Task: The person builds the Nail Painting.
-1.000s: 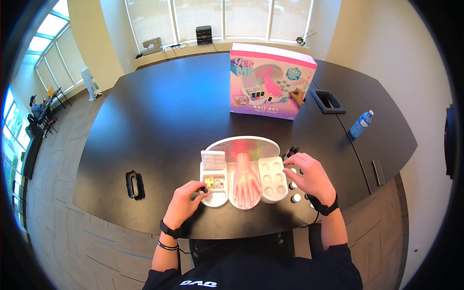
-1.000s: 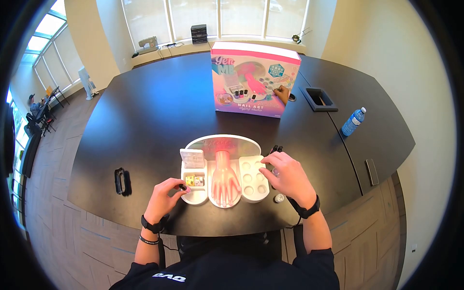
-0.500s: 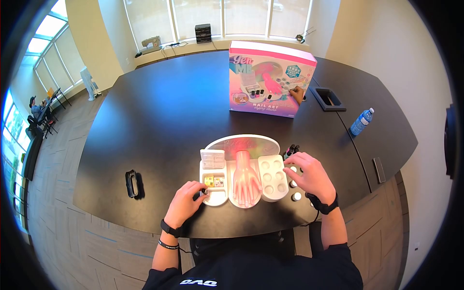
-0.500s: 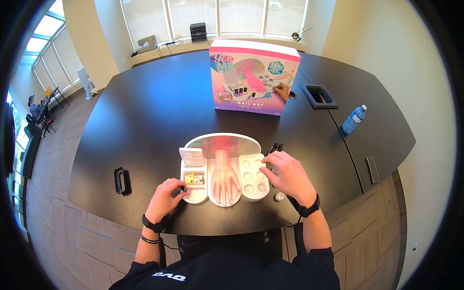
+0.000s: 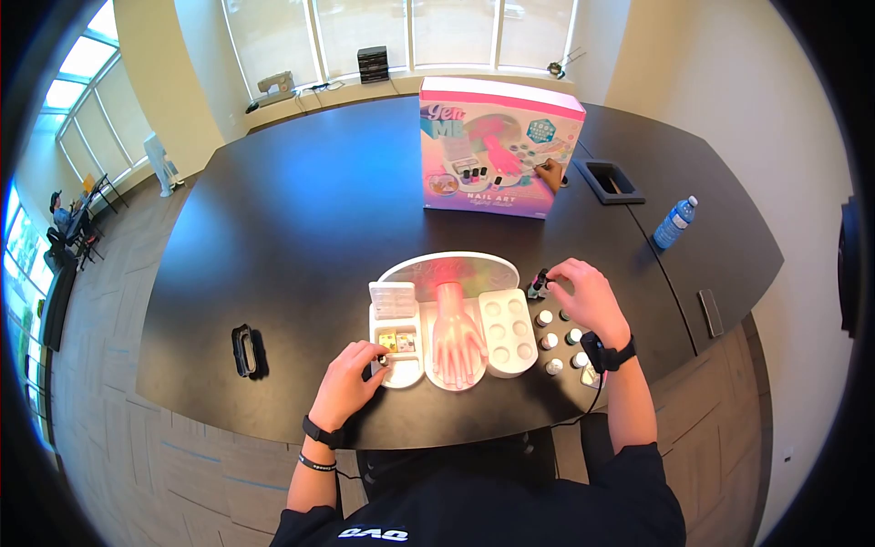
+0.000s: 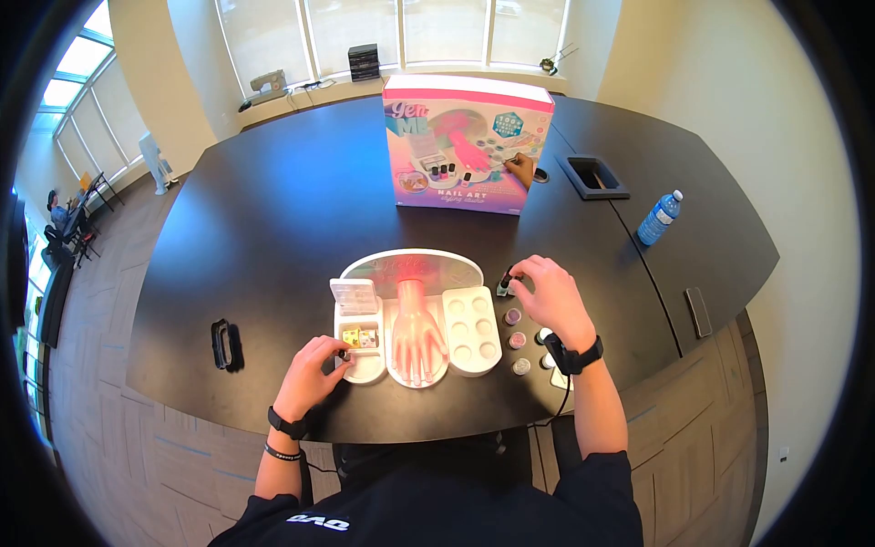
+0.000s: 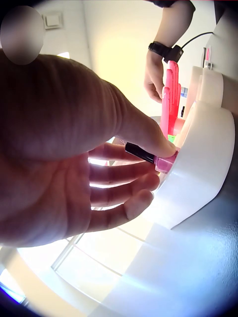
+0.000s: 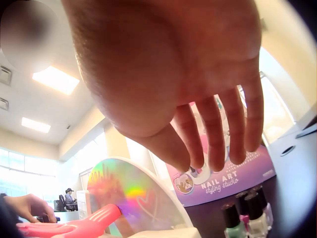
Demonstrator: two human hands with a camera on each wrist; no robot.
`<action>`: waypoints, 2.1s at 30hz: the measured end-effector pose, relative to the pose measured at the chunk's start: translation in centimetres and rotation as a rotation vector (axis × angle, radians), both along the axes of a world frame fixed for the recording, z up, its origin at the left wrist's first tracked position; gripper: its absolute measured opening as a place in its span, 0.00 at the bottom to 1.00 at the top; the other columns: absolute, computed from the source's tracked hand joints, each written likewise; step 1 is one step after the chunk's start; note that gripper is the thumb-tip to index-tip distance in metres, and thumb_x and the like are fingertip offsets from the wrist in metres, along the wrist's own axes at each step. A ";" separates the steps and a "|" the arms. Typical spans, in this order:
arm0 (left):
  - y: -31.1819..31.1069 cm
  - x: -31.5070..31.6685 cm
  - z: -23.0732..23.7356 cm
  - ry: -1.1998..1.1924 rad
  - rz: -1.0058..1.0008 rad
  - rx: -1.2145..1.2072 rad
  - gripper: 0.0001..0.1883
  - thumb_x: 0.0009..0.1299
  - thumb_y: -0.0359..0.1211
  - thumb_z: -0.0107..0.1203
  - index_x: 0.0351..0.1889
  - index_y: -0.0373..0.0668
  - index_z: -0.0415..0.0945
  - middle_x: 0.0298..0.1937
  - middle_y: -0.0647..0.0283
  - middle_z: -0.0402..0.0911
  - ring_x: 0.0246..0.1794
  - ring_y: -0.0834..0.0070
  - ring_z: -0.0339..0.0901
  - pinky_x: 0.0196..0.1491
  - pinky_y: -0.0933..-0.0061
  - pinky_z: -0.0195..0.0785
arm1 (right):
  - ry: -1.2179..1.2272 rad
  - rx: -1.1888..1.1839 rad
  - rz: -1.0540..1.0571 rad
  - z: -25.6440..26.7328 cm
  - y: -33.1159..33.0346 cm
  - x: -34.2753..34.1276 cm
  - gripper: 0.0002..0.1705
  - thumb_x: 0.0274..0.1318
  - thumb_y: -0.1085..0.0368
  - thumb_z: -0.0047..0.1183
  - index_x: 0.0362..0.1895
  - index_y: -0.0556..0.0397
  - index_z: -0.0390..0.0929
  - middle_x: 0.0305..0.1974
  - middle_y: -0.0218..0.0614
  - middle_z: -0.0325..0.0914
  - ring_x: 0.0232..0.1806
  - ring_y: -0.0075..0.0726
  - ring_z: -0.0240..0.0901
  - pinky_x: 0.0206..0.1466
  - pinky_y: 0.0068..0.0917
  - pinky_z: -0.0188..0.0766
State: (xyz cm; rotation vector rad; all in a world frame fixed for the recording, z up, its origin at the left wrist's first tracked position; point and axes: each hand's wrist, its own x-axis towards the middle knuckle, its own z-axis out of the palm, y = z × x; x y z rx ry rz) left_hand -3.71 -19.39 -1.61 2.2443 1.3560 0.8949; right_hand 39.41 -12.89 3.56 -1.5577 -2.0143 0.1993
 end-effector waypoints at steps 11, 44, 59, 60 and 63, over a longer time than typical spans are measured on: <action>-0.1 0.0 0.1 0.017 0.009 -0.010 0.13 0.69 0.27 0.70 0.50 0.37 0.84 0.47 0.56 0.86 0.50 0.57 0.84 0.55 0.60 0.79 | -0.133 -0.118 -0.090 -1.8 4.2 1.9 0.11 0.63 0.64 0.66 0.49 0.49 0.89 0.51 0.37 0.85 0.60 0.51 0.80 0.64 0.48 0.79; -1.0 -0.2 2.3 -0.040 0.106 0.149 0.17 0.67 0.26 0.71 0.54 0.37 0.83 0.52 0.55 0.85 0.52 0.52 0.82 0.55 0.56 0.79 | -0.126 0.029 -0.101 -4.0 6.0 1.1 0.06 0.67 0.67 0.63 0.42 0.54 0.81 0.49 0.40 0.79 0.56 0.54 0.76 0.59 0.50 0.76; -1.0 3.2 4.3 -0.155 -0.006 0.281 0.15 0.67 0.23 0.72 0.52 0.39 0.86 0.54 0.58 0.89 0.54 0.56 0.86 0.56 0.59 0.81 | -0.059 0.224 0.149 3.5 -0.9 -5.4 0.07 0.67 0.69 0.63 0.46 0.55 0.80 0.50 0.37 0.82 0.56 0.50 0.77 0.58 0.44 0.72; -1.0 3.5 4.4 -0.155 -0.004 0.280 0.15 0.67 0.23 0.72 0.52 0.39 0.86 0.54 0.58 0.89 0.54 0.56 0.86 0.56 0.59 0.81 | -0.053 0.223 0.173 3.9 -1.5 -6.0 0.07 0.67 0.69 0.63 0.46 0.55 0.80 0.50 0.38 0.82 0.57 0.50 0.78 0.58 0.44 0.72; -0.9 4.4 4.7 -0.193 -0.072 0.254 0.16 0.69 0.25 0.71 0.54 0.38 0.86 0.57 0.57 0.89 0.57 0.55 0.87 0.60 0.58 0.81 | -0.050 0.218 0.244 4.6 -2.8 -7.7 0.08 0.66 0.68 0.64 0.46 0.54 0.81 0.49 0.39 0.83 0.56 0.50 0.78 0.58 0.44 0.72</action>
